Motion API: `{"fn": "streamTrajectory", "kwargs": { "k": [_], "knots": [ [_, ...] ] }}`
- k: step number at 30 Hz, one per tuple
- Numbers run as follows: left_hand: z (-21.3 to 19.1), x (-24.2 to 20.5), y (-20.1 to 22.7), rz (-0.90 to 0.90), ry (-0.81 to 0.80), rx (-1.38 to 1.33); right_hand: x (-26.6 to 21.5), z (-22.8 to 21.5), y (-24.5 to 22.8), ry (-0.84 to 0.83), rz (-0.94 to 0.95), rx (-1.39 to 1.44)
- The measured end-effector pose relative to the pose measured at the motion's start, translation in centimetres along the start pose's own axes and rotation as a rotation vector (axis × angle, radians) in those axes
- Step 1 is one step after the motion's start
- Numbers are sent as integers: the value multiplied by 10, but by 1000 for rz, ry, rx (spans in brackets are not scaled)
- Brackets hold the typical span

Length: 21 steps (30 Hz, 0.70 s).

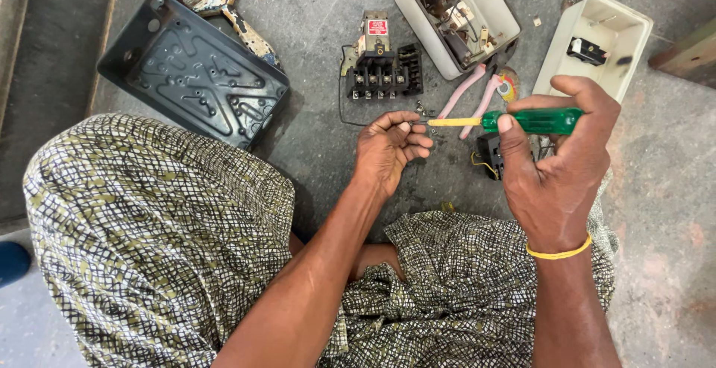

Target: The person repairs an electrical component while sitting on the floor. They use a screwdriver to tighten screws on terminals, handling wires and small metal parts.

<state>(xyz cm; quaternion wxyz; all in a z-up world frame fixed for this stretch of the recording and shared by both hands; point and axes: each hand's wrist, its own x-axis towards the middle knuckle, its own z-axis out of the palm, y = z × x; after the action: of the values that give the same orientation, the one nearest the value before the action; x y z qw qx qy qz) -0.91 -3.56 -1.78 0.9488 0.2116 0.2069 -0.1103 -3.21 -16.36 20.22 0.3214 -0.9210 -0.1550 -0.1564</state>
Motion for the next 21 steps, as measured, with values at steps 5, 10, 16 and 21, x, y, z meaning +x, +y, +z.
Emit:
{"fn": "streamTrajectory", "kwargs": {
  "k": [5, 10, 16, 21],
  "knots": [
    [1, -1, 2, -3, -27, -2, 3, -1, -1, -12, -19, 14],
    [1, -2, 3, -3, -48, -7, 4, -1, -2, -12, -55, -30],
    [4, -3, 5, -17, -46, -12, 4, -1, -1, -20, -36, -6],
    [4, -5, 5, 6, 77, 15, 9, 1, 2, -19, -51, -21]
  ]
}}
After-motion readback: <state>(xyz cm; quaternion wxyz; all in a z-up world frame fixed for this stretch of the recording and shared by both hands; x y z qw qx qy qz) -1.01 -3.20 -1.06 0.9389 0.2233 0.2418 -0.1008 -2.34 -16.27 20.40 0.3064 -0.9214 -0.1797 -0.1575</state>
